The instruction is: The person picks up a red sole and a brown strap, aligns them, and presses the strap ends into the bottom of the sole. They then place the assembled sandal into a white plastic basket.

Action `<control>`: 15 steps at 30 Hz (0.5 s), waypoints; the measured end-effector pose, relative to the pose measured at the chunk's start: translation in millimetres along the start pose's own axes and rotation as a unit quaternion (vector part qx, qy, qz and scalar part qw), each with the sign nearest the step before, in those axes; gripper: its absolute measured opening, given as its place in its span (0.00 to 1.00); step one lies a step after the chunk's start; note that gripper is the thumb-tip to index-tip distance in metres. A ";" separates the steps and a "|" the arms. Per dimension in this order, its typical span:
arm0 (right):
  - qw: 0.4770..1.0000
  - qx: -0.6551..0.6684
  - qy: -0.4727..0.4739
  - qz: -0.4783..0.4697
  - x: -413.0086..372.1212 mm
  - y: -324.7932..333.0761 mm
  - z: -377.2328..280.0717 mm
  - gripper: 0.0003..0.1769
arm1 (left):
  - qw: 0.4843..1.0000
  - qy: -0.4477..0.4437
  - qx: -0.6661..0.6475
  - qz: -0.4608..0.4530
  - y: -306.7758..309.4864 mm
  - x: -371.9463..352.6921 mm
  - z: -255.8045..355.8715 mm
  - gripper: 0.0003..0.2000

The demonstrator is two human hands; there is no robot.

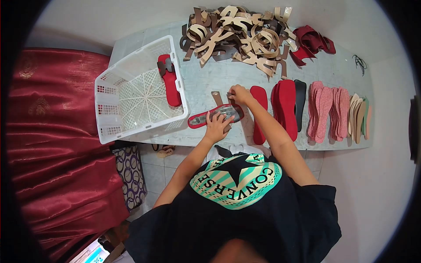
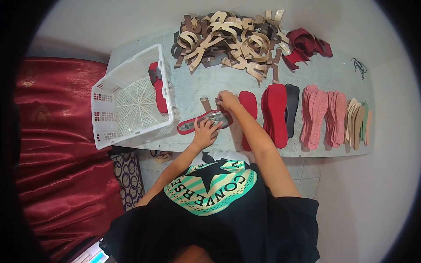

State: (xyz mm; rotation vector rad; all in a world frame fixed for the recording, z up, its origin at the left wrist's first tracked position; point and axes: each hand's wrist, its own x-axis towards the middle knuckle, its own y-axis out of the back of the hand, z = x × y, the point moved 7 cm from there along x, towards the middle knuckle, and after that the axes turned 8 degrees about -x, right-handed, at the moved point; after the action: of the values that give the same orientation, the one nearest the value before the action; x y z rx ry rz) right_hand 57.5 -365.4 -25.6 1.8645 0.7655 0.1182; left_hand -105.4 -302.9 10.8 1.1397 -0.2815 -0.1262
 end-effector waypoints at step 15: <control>0.992 0.113 0.054 0.018 -34.4 12.2 -8.9 0.06 | 1.000 -0.003 -0.015 0.022 0.9 -0.3 0.7 0.26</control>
State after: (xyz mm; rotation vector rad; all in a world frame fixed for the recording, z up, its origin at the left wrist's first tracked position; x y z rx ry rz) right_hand 32.1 -380.1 -2.1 2.1003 0.8478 0.1622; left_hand -105.9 -303.0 11.9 1.1021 -0.3086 -0.0956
